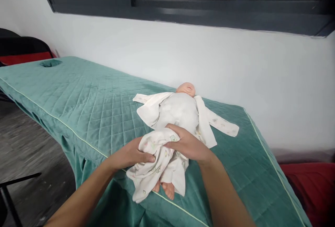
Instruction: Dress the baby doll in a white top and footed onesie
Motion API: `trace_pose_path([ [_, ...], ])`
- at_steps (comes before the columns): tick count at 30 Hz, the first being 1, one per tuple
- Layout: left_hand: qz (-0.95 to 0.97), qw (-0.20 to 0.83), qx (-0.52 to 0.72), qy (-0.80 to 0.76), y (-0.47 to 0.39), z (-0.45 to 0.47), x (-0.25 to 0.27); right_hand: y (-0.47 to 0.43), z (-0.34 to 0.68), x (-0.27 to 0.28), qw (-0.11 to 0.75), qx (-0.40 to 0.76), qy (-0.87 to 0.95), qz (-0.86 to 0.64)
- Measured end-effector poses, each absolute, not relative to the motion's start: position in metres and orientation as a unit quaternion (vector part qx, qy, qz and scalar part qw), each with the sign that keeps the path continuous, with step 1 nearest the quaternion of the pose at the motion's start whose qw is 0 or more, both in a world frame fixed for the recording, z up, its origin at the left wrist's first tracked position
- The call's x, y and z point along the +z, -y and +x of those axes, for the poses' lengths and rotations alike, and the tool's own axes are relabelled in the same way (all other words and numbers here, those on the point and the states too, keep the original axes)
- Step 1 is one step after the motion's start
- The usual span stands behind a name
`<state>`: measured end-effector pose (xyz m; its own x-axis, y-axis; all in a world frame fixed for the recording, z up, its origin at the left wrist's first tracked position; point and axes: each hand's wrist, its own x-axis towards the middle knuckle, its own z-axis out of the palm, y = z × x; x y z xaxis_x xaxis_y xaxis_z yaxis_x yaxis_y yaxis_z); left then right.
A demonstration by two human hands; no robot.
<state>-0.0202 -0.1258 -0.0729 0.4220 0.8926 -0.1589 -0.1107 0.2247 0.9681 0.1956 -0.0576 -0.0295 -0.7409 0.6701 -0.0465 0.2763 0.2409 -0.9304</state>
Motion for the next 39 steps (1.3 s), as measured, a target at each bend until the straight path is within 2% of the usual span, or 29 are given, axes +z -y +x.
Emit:
trace_pose_path([
  [2, 0.49, 0.682, 0.369, -0.397, 0.12, -0.022, -0.076, 0.058, 0.194, -0.032, 0.196, 0.554, 0.744, -0.319],
  [4, 0.447, 0.672, 0.428, -0.407, 0.114, -0.02, -0.083, 0.058, 0.192, -0.032, 0.191, 0.565, 0.738, -0.316],
  [8, 0.363, 0.667, 0.524, -0.386, 0.111, -0.011, -0.096, 0.061, 0.189, -0.031, 0.115, 0.578, 0.755, -0.287],
  [10, 0.351, 0.68, 0.513, -0.388, 0.115, -0.01, -0.097, 0.061, 0.189, -0.032, 0.106, 0.574, 0.757, -0.294],
  [16, 0.421, 0.715, 0.39, -0.399, 0.133, -0.025, -0.09, 0.058, 0.19, -0.037, 0.186, 0.586, 0.728, -0.304],
  [21, 0.485, 0.725, 0.328, -0.362, 0.149, -0.025, -0.077, 0.057, 0.19, -0.033, 0.141, 0.544, 0.769, -0.305],
  [31, 0.444, 0.697, 0.37, -0.425, 0.199, -0.004, -0.061, 0.059, 0.198, -0.031, 0.032, 0.472, 0.843, -0.256],
  [39, 0.47, 0.706, 0.306, -0.432, 0.216, 0.0, -0.065, 0.062, 0.199, -0.029, 0.018, 0.453, 0.871, -0.189],
])
